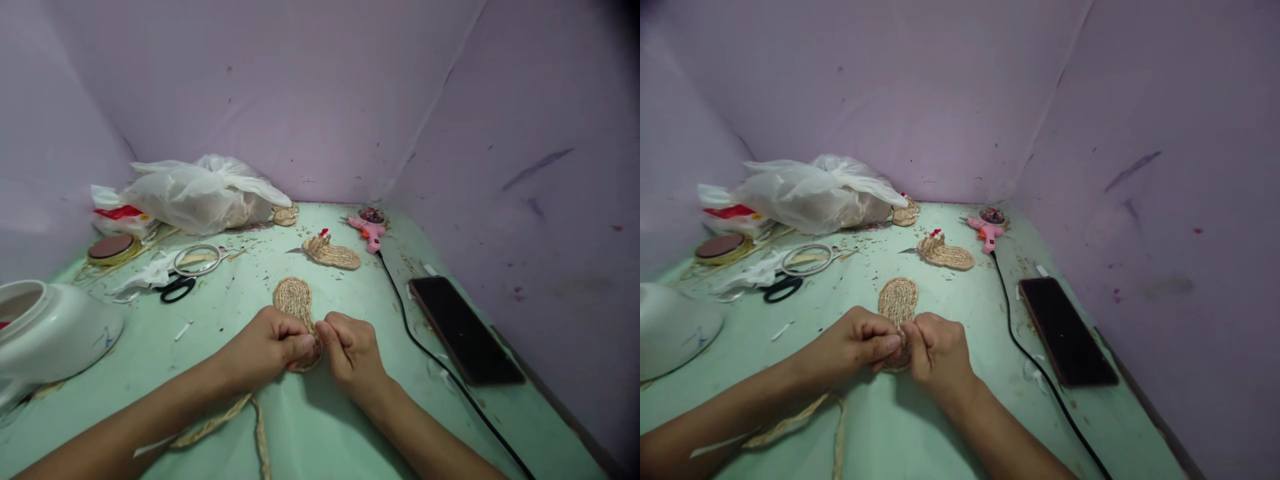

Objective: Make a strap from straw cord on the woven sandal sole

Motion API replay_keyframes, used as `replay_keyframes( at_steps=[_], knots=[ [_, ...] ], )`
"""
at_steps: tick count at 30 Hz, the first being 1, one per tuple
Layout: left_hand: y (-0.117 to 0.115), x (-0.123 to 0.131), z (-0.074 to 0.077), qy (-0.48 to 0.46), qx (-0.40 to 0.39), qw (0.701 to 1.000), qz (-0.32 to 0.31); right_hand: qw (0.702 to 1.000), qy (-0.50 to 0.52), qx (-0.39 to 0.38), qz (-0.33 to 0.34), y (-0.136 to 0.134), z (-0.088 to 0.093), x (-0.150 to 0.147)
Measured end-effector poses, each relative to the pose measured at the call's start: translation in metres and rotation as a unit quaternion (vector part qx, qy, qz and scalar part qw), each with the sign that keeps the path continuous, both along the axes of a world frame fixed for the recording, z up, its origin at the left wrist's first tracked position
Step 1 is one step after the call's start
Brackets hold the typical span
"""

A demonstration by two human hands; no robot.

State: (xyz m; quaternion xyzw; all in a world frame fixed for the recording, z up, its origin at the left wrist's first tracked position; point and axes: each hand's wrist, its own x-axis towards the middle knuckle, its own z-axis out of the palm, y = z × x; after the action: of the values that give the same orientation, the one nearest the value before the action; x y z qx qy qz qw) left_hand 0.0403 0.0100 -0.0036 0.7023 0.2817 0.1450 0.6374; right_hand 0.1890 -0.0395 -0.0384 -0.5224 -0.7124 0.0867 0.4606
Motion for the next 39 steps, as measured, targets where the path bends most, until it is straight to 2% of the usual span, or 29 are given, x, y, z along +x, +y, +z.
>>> replay_keyframes(
  at_steps=[3, 5, 7, 11, 14, 19, 23, 26, 30, 32, 34, 36, 39],
  knots=[
    [0.005, -0.001, 0.003, 0.030, 0.010, 0.999, 0.025, 0.992, 0.088, -0.087, 0.005, 0.004, 0.000, 0.002],
    [0.007, -0.002, 0.004, 0.059, 0.015, 0.996, 0.060, 0.967, 0.184, -0.176, 0.024, 0.007, 0.001, 0.005],
    [0.008, -0.003, 0.005, 0.074, 0.027, 0.993, 0.083, 0.932, 0.276, -0.235, 0.025, 0.010, 0.003, 0.008],
    [0.008, -0.002, 0.006, 0.086, 0.045, 0.989, 0.114, 0.877, 0.403, -0.261, -0.009, 0.015, 0.007, 0.009],
    [0.006, -0.001, 0.004, 0.091, 0.056, 0.988, 0.116, 0.851, 0.433, -0.298, 0.006, 0.015, 0.009, 0.004],
    [0.005, 0.001, 0.003, 0.075, 0.009, 0.991, 0.111, 0.851, 0.425, -0.309, -0.012, 0.014, 0.010, 0.001],
    [0.009, 0.000, 0.008, 0.075, -0.020, 0.984, 0.163, 0.843, 0.459, -0.279, -0.021, 0.017, 0.009, 0.006],
    [0.013, -0.002, 0.011, 0.088, -0.015, 0.980, 0.179, 0.825, 0.487, -0.288, -0.003, 0.018, 0.010, 0.006],
    [0.016, -0.004, 0.007, 0.115, -0.088, 0.976, 0.164, 0.790, 0.539, -0.289, 0.046, 0.015, 0.012, 0.001],
    [0.017, -0.005, 0.004, 0.117, -0.125, 0.974, 0.148, 0.784, 0.550, -0.280, 0.068, 0.013, 0.011, 0.000],
    [0.018, -0.007, 0.001, 0.110, -0.144, 0.974, 0.135, 0.791, 0.540, -0.277, 0.076, 0.012, 0.010, 0.000],
    [0.018, -0.007, 0.000, 0.099, -0.133, 0.977, 0.137, 0.799, 0.524, -0.288, 0.065, 0.013, 0.009, 0.001],
    [0.016, -0.005, 0.004, 0.082, -0.079, 0.978, 0.172, 0.801, 0.519, -0.299, 0.026, 0.015, 0.008, 0.002]
  ],
)
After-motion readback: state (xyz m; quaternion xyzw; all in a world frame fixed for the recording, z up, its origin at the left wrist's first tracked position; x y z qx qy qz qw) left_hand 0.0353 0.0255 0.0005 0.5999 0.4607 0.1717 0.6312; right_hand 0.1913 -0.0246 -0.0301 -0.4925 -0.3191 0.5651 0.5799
